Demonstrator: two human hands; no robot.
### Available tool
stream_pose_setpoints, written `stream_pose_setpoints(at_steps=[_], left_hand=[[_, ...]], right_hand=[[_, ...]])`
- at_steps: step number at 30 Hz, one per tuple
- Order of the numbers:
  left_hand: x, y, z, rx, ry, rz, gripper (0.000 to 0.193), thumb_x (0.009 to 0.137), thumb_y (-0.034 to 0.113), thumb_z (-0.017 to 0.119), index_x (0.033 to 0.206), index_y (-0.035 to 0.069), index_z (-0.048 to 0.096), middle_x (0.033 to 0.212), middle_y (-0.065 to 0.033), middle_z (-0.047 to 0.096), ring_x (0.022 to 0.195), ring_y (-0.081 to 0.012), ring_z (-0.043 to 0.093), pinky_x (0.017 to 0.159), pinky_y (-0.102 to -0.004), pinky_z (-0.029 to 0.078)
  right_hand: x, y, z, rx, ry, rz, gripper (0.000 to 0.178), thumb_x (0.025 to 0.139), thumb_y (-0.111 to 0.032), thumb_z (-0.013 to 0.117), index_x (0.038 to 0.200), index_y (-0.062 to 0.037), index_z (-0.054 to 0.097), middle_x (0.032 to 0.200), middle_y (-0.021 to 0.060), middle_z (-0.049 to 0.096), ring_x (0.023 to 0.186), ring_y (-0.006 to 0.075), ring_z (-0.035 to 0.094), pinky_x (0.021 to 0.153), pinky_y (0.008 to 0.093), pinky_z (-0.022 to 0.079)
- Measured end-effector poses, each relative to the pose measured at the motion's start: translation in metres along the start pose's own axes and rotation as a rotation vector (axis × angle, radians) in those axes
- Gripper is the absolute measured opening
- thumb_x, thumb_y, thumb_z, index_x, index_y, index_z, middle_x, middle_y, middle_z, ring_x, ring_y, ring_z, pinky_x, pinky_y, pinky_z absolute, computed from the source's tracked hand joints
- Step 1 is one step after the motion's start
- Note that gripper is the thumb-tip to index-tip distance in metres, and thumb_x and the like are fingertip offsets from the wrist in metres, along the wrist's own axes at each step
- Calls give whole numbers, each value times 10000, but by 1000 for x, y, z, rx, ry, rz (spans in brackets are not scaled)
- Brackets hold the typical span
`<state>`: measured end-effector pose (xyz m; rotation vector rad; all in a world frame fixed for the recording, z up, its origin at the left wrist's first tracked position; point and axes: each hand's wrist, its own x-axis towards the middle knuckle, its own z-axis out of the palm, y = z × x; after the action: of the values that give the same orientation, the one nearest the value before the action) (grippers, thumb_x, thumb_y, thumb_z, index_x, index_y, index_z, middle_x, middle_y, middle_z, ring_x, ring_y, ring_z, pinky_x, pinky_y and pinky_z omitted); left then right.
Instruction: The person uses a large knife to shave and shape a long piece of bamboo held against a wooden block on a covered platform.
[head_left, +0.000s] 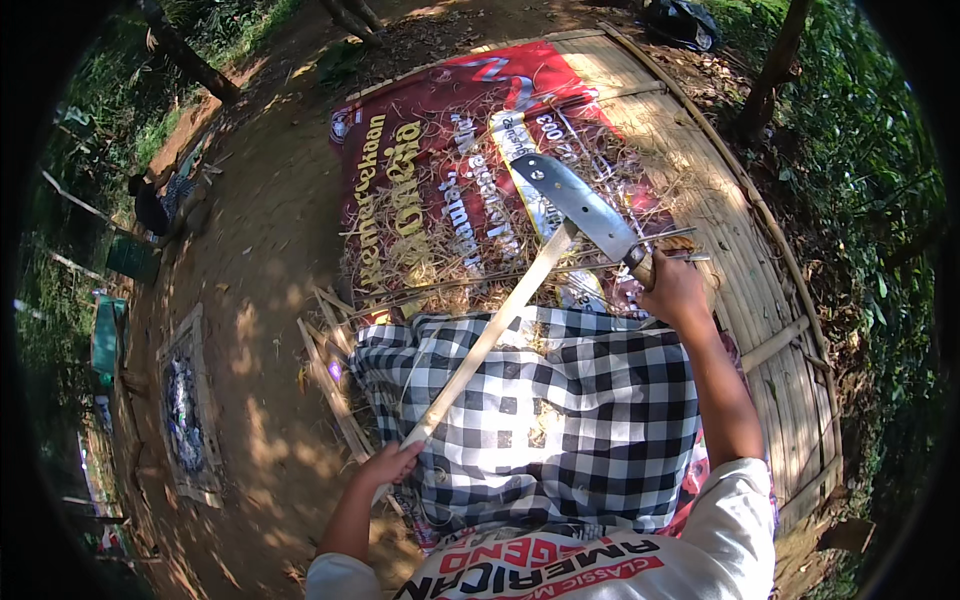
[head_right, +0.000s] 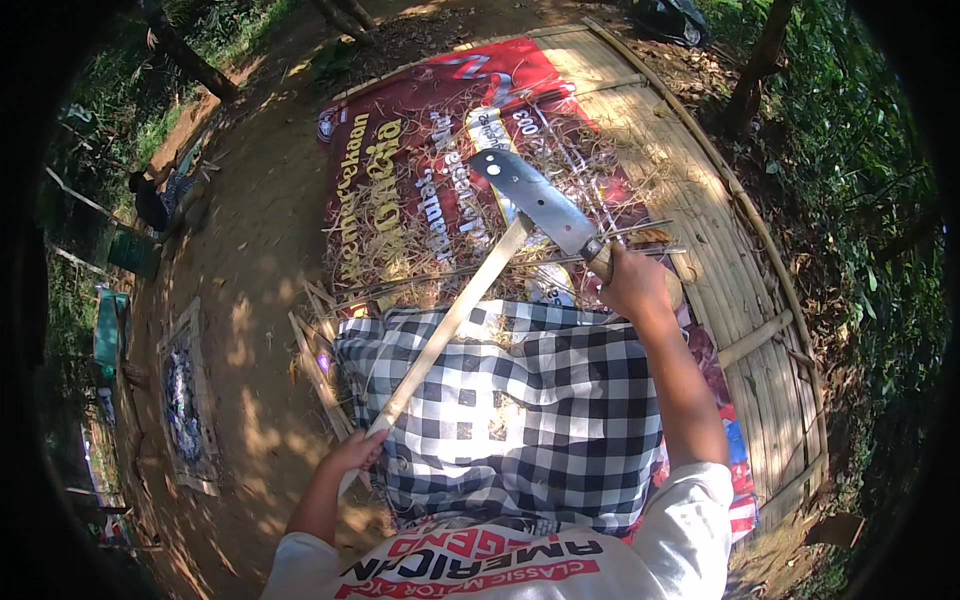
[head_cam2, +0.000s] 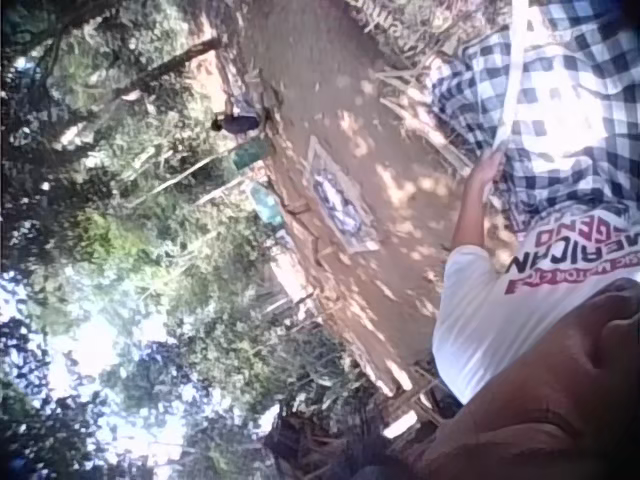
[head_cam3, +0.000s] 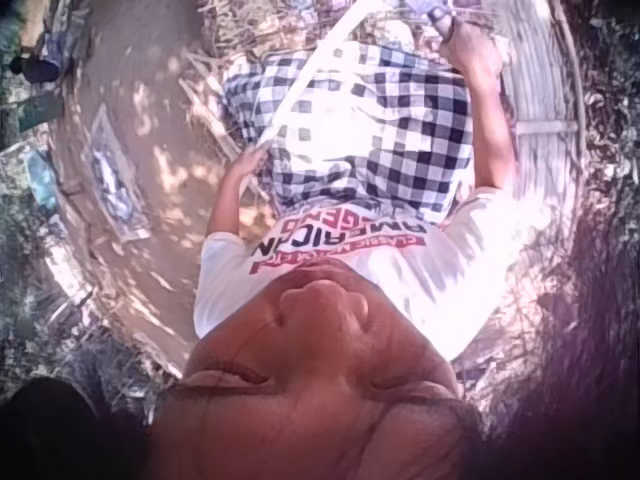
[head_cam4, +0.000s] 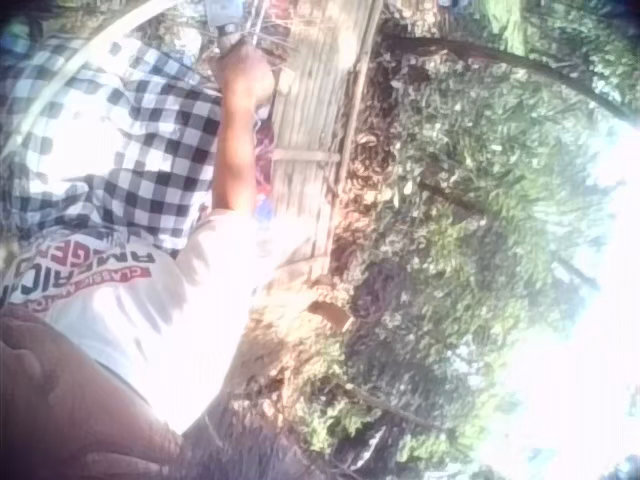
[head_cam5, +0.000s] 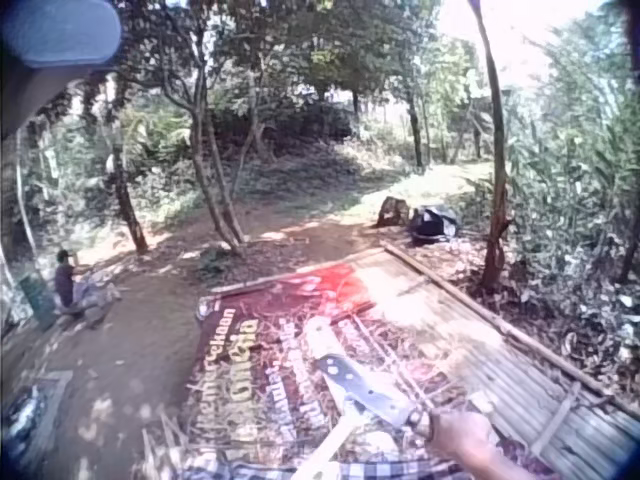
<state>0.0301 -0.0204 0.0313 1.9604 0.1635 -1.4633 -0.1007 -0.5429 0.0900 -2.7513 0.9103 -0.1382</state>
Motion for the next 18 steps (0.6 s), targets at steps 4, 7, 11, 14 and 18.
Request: stream_pose_setpoints(at_steps=[4, 7, 11, 14, 18], left_hand=[[13, -9, 8, -21, 5, 112, 429, 926, 482, 581, 757, 114, 437, 586, 52, 397, 451, -61, 350, 409, -240, 279], [8, 2, 3, -71, -76, -17, 424, 937, 471, 569, 747, 122, 421, 572, 64, 364, 445, -56, 325, 410, -232, 262], [23, -2, -9, -118, -221, -67, 423, 964, 459, 521, 742, 110, 434, 546, 49, 368, 435, -67, 338, 411, -240, 282], [17, -2, -9, -37, -200, -28, 461, 974, 473, 486, 752, 70, 470, 548, -3, 449, 431, -96, 384, 419, -267, 344], [9, 1, -1, 145, -24, 117, 599, 934, 559, 499, 874, -31, 578, 611, -106, 599, 471, -158, 559, 463, -314, 449]], right_hand=[[-5, 22, -4, 361, 20, 270, 432, 678, -253, 764, 1018, -14, 647, 870, 224, 680, 842, 380, 660, 739, 441, 512], [-24, 14, -11, 467, 105, 281, 358, 668, -160, 688, 969, 28, 639, 850, 252, 663, 828, 408, 648, 721, 426, 502], [-43, -1, -12, 489, 168, 147, 289, 654, -78, 622, 920, 33, 615, 803, 247, 642, 789, 419, 632, 705, 406, 495], [-54, -21, -11, 459, 167, -29, 246, 644, -56, 629, 874, 21, 591, 709, 222, 609, 719, 430, 607, 630, 409, 485], [-69, -60, -6, 550, 24, -153, 297, 603, -93, 669, 878, -14, 590, 723, 216, 619, 715, 421, 612, 621, 437, 494]])
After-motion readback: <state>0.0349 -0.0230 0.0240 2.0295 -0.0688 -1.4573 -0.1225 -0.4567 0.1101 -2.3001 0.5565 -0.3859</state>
